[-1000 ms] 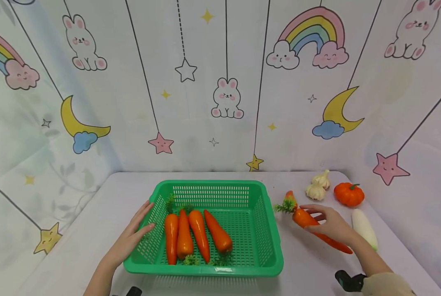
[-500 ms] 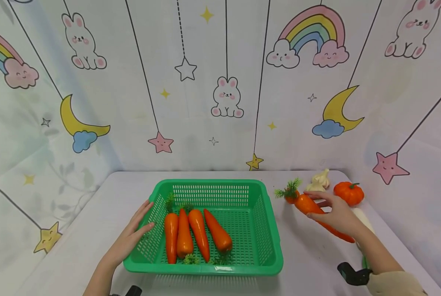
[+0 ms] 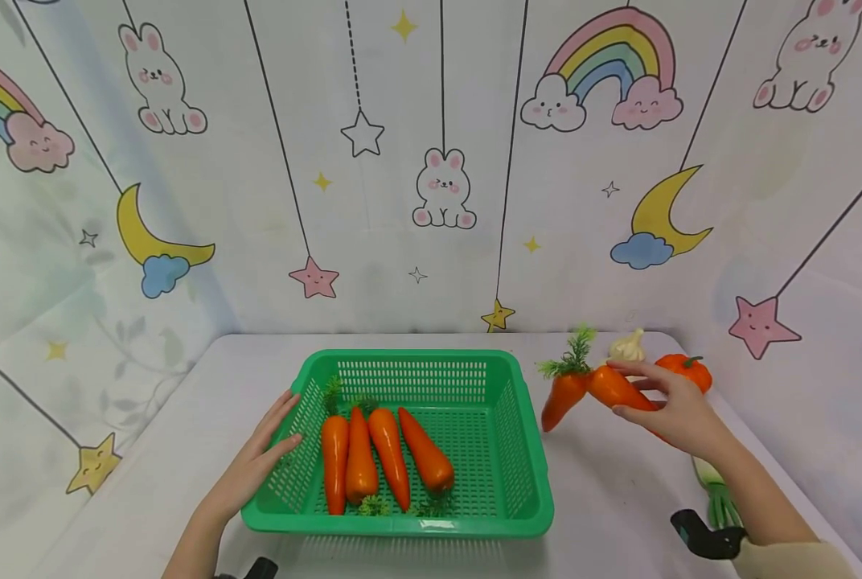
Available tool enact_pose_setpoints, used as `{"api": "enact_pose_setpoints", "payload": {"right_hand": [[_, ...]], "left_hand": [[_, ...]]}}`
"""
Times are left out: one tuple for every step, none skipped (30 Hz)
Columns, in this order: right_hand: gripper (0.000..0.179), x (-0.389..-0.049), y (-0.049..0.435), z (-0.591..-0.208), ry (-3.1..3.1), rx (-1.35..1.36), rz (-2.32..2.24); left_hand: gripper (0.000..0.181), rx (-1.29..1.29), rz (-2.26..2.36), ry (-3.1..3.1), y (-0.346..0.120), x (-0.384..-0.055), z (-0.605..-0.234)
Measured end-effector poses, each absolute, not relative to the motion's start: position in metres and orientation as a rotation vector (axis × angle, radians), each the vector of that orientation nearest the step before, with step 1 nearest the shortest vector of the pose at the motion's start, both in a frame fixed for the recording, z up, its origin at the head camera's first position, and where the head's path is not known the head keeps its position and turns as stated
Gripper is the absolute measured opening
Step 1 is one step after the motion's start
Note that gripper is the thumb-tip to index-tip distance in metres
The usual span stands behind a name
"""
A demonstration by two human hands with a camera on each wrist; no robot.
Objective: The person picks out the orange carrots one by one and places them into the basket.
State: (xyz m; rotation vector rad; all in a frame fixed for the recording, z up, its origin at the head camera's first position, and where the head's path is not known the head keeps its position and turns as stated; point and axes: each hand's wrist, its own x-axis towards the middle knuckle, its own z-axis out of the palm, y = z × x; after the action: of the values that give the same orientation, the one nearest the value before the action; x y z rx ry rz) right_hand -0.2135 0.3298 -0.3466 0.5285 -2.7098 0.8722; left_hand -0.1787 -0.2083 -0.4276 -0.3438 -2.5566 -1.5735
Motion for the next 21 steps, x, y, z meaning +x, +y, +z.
{"api": "enact_pose_setpoints", "payload": {"right_hand": [[0.054,-0.212,0.33,-0.345,-2.709,0.525,0.873],[0.054,-0.212,0.329,-0.344,-2.71,0.524,0.874],[0.054,-0.211,0.329,-0.343,-2.707,0.523,0.88],[0.054,-0.21,0.329,-0.342,-2.707,0.524,0.885],[0.054,-0.209,0.328,-0.342,-2.707,0.525,0.891],[0.054,-0.209,0.328,-0.341,-2.709,0.526,0.896],[0.054,-0.209,0.328,-0.341,-2.712,0.527,0.901],[0.054,-0.208,0.328,-0.341,-2.715,0.529,0.905],[0.054,-0.208,0.328,-0.341,-2.72,0.528,0.908],[0.054,-0.208,0.328,-0.341,-2.723,0.529,0.908],[0.054,-0.208,0.328,-0.341,-2.724,0.531,0.908],[0.054,-0.208,0.327,-0.341,-2.722,0.535,0.91],[0.054,-0.208,0.327,-0.342,-2.717,0.541,0.915],[0.054,-0.207,0.326,-0.342,-2.709,0.552,0.919],[0.054,-0.207,0.325,-0.342,-2.698,0.564,0.924],[0.053,-0.207,0.324,-0.343,-2.687,0.579,0.934],[0.053,-0.207,0.323,-0.343,-2.675,0.595,0.945],[0.053,-0.206,0.322,-0.343,-2.667,0.609,0.964],[0.052,-0.206,0.32,-0.344,-2.66,0.625,0.985],[0.052,-0.205,0.319,-0.344,-2.655,0.641,1.005],[0.052,-0.205,0.317,-0.344,-2.652,0.654,1.022]], "left_hand": [[0.058,-0.343,-1.573,-2.556,-0.208,-0.179,-0.428],[0.058,-0.341,-1.574,-2.557,-0.208,-0.179,-0.428],[0.058,-0.34,-1.574,-2.557,-0.208,-0.179,-0.428],[0.058,-0.339,-1.574,-2.557,-0.208,-0.179,-0.428],[0.058,-0.338,-1.575,-2.557,-0.208,-0.179,-0.428],[0.058,-0.339,-1.577,-2.556,-0.208,-0.179,-0.428],[0.058,-0.339,-1.578,-2.555,-0.208,-0.178,-0.428],[0.058,-0.34,-1.579,-2.554,-0.208,-0.178,-0.428],[0.058,-0.342,-1.579,-2.552,-0.208,-0.178,-0.427],[0.058,-0.343,-1.58,-2.551,-0.208,-0.178,-0.427],[0.058,-0.344,-1.58,-2.55,-0.208,-0.178,-0.427],[0.058,-0.346,-1.581,-2.549,-0.208,-0.178,-0.427],[0.057,-0.347,-1.581,-2.549,-0.208,-0.178,-0.427],[0.057,-0.349,-1.582,-2.548,-0.208,-0.178,-0.427],[0.057,-0.35,-1.581,-2.547,-0.208,-0.178,-0.427],[0.057,-0.351,-1.583,-2.547,-0.208,-0.178,-0.428],[0.057,-0.353,-1.584,-2.546,-0.208,-0.178,-0.428],[0.057,-0.355,-1.585,-2.545,-0.208,-0.178,-0.428],[0.057,-0.356,-1.585,-2.545,-0.208,-0.178,-0.428],[0.057,-0.356,-1.585,-2.544,-0.208,-0.178,-0.428],[0.057,-0.356,-1.585,-2.544,-0.208,-0.178,-0.428]]}}
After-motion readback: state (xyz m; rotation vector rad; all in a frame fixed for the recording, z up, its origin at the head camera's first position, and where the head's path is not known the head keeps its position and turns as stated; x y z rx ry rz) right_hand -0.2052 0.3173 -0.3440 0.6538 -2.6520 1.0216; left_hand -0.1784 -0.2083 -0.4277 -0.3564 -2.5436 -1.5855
